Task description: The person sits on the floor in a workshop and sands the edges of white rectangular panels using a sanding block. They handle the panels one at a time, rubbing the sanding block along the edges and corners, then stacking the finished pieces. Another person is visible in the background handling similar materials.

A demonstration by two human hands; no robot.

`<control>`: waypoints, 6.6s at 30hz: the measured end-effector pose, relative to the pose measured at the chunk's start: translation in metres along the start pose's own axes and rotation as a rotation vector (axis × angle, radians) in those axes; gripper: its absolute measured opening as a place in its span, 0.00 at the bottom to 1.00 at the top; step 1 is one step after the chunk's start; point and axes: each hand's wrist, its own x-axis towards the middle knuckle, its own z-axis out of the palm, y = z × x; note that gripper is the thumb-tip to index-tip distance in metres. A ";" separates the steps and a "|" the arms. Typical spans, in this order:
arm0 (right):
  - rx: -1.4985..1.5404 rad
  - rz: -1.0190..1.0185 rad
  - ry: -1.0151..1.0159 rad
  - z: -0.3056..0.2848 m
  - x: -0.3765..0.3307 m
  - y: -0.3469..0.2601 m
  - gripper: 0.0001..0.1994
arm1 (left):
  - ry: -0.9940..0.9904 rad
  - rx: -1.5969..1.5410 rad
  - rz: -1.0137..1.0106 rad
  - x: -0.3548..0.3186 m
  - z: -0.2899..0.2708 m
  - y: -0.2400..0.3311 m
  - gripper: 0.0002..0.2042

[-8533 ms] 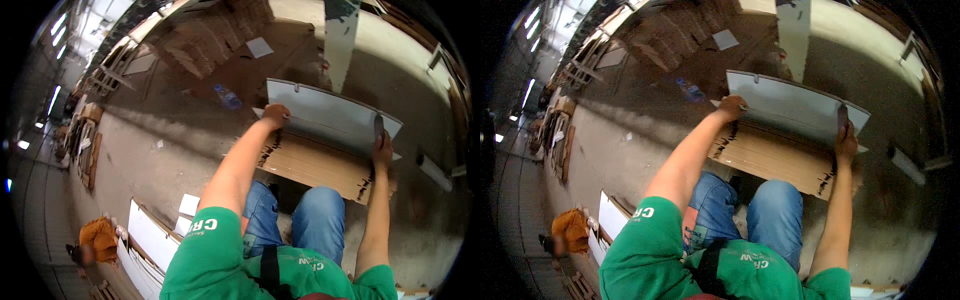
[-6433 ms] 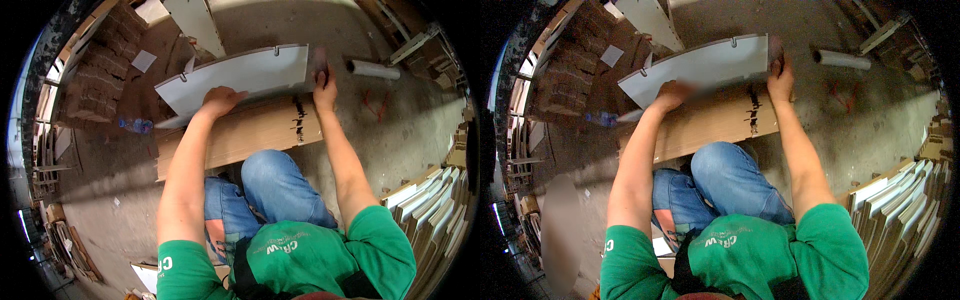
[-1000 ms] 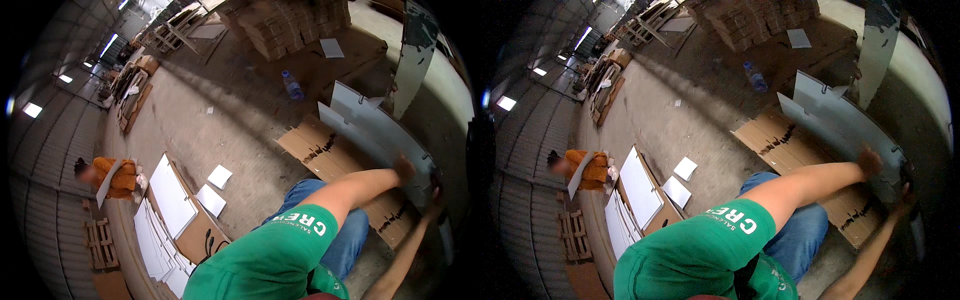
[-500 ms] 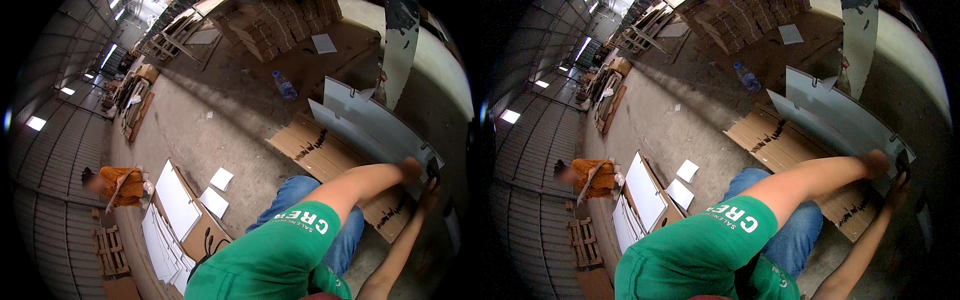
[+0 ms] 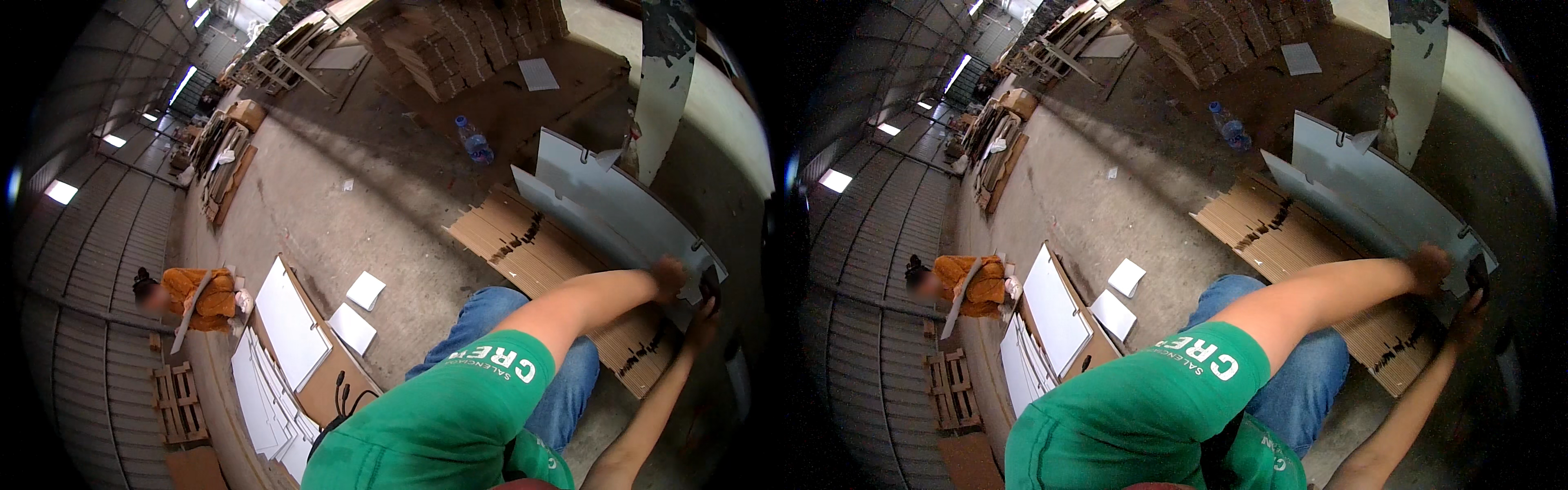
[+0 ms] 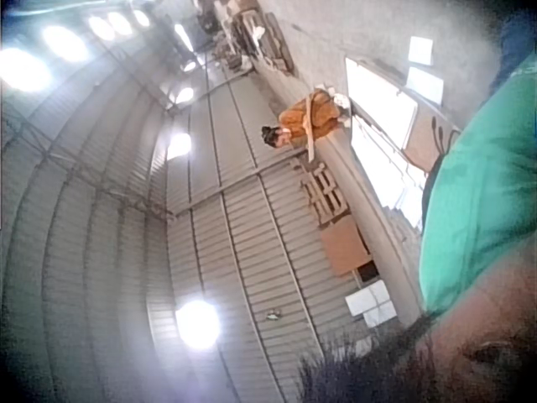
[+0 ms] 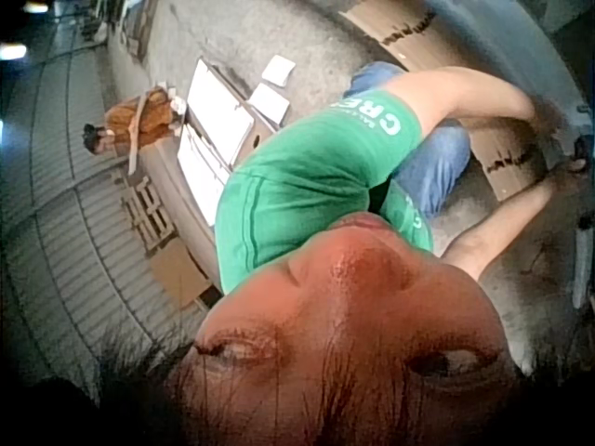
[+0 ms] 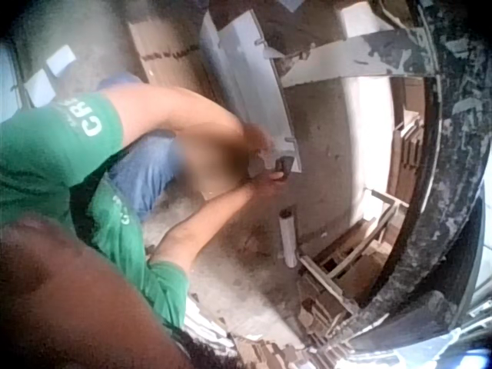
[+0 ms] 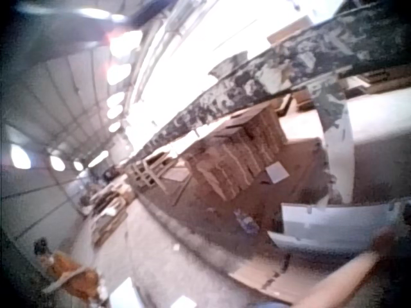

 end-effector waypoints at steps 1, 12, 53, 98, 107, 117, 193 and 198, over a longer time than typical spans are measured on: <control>0.013 -0.037 0.012 0.001 0.001 0.002 0.24 | -0.013 -0.001 0.019 0.000 0.000 0.000 0.11; -0.029 0.105 -0.099 -0.009 -0.006 -0.013 0.26 | 0.048 -0.283 0.009 0.014 0.009 -0.010 0.10; -0.431 -0.760 -0.615 0.164 -0.087 -0.341 0.08 | 0.101 -0.158 -0.048 -0.065 -0.031 -0.144 0.17; -0.630 -1.464 -0.457 0.125 0.049 -0.322 0.17 | 0.006 0.134 -0.025 -0.086 -0.060 -0.121 0.12; -0.433 -1.564 -0.584 0.165 -0.025 -0.301 0.18 | 0.247 -0.485 -0.114 -0.081 -0.044 -0.132 0.20; -0.664 -1.493 -0.350 0.157 0.005 -0.307 0.13 | -0.126 -0.096 -0.085 -0.077 -0.059 -0.126 0.22; 0.586 0.134 0.252 -0.039 -0.066 -0.024 0.11 | 0.490 -0.900 -0.787 -0.162 -0.137 -0.294 0.15; 0.799 0.298 0.150 -0.053 -0.054 -0.034 0.08 | 0.360 -0.067 -0.690 -0.152 -0.147 -0.291 0.12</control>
